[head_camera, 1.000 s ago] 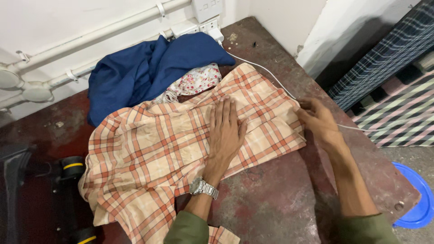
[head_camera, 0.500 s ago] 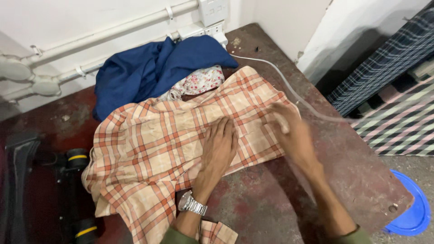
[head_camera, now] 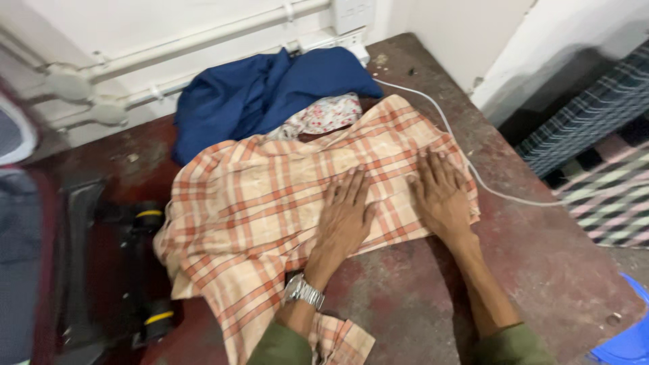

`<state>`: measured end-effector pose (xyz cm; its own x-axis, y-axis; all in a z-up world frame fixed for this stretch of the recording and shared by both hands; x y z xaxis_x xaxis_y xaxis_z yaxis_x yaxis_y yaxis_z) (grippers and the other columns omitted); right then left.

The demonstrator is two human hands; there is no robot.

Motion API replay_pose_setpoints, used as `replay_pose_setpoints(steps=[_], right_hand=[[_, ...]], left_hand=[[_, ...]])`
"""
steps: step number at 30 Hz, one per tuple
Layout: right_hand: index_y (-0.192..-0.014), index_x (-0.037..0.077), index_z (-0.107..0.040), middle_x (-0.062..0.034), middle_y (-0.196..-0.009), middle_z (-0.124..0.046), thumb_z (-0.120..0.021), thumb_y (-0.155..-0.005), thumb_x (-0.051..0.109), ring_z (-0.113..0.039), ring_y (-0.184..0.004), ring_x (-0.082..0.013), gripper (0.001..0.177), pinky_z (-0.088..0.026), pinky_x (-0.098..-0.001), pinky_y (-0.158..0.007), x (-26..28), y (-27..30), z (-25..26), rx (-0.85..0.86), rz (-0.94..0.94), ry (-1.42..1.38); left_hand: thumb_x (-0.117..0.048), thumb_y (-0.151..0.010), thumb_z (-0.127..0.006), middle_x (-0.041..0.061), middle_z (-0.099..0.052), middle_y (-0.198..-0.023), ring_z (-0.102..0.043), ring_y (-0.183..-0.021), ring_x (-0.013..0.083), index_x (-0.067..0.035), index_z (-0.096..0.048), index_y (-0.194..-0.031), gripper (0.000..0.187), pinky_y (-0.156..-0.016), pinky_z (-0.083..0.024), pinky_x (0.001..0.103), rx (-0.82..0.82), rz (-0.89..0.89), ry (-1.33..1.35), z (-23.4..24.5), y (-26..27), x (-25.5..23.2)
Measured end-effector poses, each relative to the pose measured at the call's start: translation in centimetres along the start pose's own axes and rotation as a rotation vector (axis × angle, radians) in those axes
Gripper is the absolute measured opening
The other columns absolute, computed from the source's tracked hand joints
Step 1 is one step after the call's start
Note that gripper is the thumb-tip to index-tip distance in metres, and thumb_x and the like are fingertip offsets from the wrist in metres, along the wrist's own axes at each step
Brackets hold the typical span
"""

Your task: The person folds a plaid shirt and a floral dress on a table next to an open suitcase. The person smooths and aligns the garments, folds them into compact rectangles, and places the folded shirt into the suitcase.

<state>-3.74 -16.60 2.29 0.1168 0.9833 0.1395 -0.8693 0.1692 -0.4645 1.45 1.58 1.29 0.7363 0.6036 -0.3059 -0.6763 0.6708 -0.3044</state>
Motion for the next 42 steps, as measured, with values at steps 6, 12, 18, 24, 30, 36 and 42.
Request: replay_pose_setpoints(steps=[6, 12, 18, 24, 30, 36, 42], right_hand=[[-0.152, 0.002, -0.048, -0.0190, -0.160, -0.047, -0.046, -0.108, 0.033, -0.042, -0.147, -0.0359, 0.054, -0.031, -0.0523, -0.120, -1.8, -0.5, -0.5, 0.094, 0.081, -0.041], [-0.157, -0.003, -0.042, -0.0252, -0.163, -0.037, -0.051, -0.102, 0.028, -0.030, -0.151, -0.0429, 0.063, -0.025, -0.0578, -0.117, 1.9, -0.8, 0.6, 0.007, 0.136, -0.019], [-0.160, 0.009, -0.036, -0.0177, -0.165, -0.035, -0.047, -0.105, 0.037, -0.028, -0.155, -0.0325, 0.062, -0.019, -0.0542, -0.122, 11.6, 0.5, -1.6, 0.233, 0.175, -0.336], [-0.158, 0.010, -0.038, -0.0169, -0.165, -0.035, -0.041, -0.105, 0.049, -0.031, -0.153, -0.0333, 0.065, -0.020, -0.0527, -0.123, 13.1, -0.2, -1.0, 0.180, 0.239, -0.161], [-0.157, 0.016, -0.039, -0.0121, -0.166, -0.034, -0.042, -0.102, 0.049, -0.033, -0.151, -0.0329, 0.065, -0.023, -0.0517, -0.122, 12.2, 0.0, -0.2, 0.258, 0.266, -0.189], [-0.161, 0.005, -0.034, -0.0188, -0.169, -0.025, -0.050, -0.105, 0.030, -0.024, -0.153, -0.0425, 0.063, -0.020, -0.0522, -0.121, 14.7, 0.0, 3.2, 0.328, 0.367, -0.521], [-0.129, 0.008, -0.067, -0.0103, -0.143, -0.056, -0.082, -0.086, 0.026, -0.051, -0.136, -0.0310, 0.049, -0.040, -0.0462, -0.113, 22.6, 11.4, 6.6, 1.191, 0.683, -0.836]], left_hand=[[-0.023, -0.101, -0.058, 0.023, -0.034, -0.162, -0.030, -0.150, 0.0369, 0.003, -0.035, -0.156, 0.065, -0.124, -0.025, 0.047, 0.128, 0.049, 0.298, 5.0, 3.8, 3.7], [-0.014, -0.100, -0.055, 0.022, -0.051, -0.151, -0.049, -0.139, 0.0368, -0.001, -0.047, -0.148, 0.050, -0.116, -0.037, 0.043, -0.097, 0.425, 0.287, 14.8, 13.7, 11.7], [-0.020, -0.105, -0.049, 0.020, -0.051, -0.152, -0.049, -0.140, 0.0356, -0.002, -0.048, -0.148, 0.047, -0.118, -0.037, 0.044, -0.178, 0.613, 0.261, 15.0, 18.5, 16.0], [-0.026, -0.103, -0.051, 0.023, -0.037, -0.159, -0.032, -0.148, 0.0388, 0.006, -0.038, -0.152, 0.059, -0.122, -0.026, 0.048, -0.178, 0.558, -0.059, 11.9, 19.9, 14.2], [-0.035, -0.096, -0.055, 0.020, -0.034, -0.159, -0.030, -0.146, 0.0372, 0.002, -0.037, -0.150, 0.068, -0.119, -0.025, 0.048, -0.119, 0.634, -0.131, 11.4, 22.1, 11.8], [-0.030, -0.103, -0.049, 0.020, -0.035, -0.161, -0.030, -0.149, 0.0367, 0.003, -0.038, -0.152, 0.060, -0.121, -0.024, 0.049, -0.170, 0.560, -0.041, 11.9, 21.9, 12.8], [-0.018, -0.108, -0.043, 0.024, -0.048, -0.155, -0.041, -0.147, 0.0373, 0.004, -0.047, -0.149, 0.047, -0.123, -0.025, 0.049, -0.283, 0.488, 0.186, 15.1, 21.5, 13.9]])
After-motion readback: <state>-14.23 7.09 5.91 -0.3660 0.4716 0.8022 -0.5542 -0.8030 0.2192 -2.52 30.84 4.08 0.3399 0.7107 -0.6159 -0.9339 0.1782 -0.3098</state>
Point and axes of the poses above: each hand's wrist, its own y-axis away from the middle knuckle, its own z-axis out of the back of the hand, x = y × z, the point moved 7 cm from there along -y, towards the middle knuckle
